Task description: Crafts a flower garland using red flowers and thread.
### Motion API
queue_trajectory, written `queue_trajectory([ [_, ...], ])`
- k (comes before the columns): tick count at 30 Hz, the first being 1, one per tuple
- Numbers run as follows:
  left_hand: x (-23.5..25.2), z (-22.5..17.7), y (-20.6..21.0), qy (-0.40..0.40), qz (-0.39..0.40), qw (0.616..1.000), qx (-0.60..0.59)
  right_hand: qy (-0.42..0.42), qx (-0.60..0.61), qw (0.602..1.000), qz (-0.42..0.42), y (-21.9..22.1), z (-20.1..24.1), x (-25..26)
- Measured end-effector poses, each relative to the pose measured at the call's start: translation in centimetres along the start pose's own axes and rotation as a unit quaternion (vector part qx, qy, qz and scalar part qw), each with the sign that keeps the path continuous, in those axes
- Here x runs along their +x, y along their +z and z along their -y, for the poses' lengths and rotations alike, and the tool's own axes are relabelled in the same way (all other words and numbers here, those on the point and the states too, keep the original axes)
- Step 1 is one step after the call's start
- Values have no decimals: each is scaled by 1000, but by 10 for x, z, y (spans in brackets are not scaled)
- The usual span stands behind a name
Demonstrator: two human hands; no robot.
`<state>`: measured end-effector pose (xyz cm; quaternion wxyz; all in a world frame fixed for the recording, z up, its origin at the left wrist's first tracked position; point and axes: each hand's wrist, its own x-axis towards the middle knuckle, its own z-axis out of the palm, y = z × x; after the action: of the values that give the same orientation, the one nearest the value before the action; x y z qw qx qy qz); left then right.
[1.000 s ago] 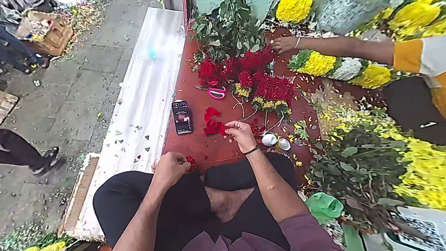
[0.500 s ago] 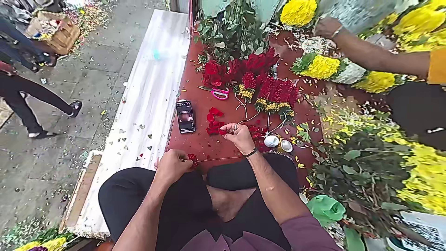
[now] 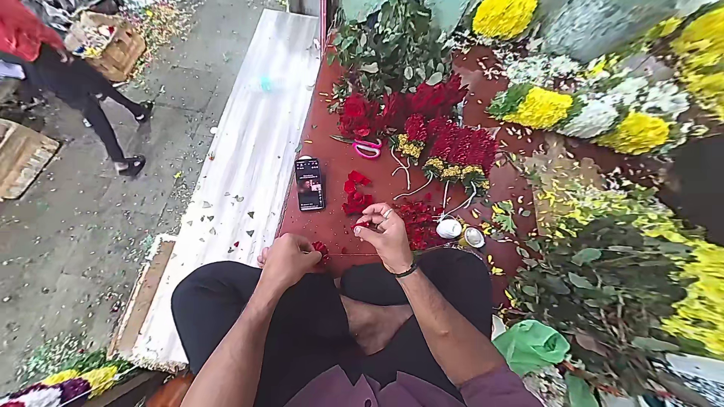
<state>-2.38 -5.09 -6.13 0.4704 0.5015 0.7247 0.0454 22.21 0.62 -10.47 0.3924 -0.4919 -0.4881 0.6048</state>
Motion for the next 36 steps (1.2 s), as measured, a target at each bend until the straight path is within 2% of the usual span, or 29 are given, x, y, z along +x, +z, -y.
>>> queue_trajectory([
  [4,3,3,3,0,17,999,-43,69,80,994,28,20,15,-23],
  [7,2,0,4,22,36,994,-104,104,88,989,57,32,14,-36],
  [11,0,-6,5,46,78,986,-140,128,40,990,48,42,5,-37],
  [18,0,-5,7,78,90,984,-136,116,-80,989,53,36,-9,-30],
  [22,0,-5,7,69,108,973,-191,155,-78,978,116,17,-8,-21],
  [29,-3,-8,-14,34,59,982,-177,85,-123,949,278,2,-14,-12],
  [33,-3,-9,-31,29,34,985,-167,28,-97,963,250,-7,-5,-6],
  [36,-4,-15,-37,12,24,992,-123,-27,-62,956,284,-18,12,-5],
])
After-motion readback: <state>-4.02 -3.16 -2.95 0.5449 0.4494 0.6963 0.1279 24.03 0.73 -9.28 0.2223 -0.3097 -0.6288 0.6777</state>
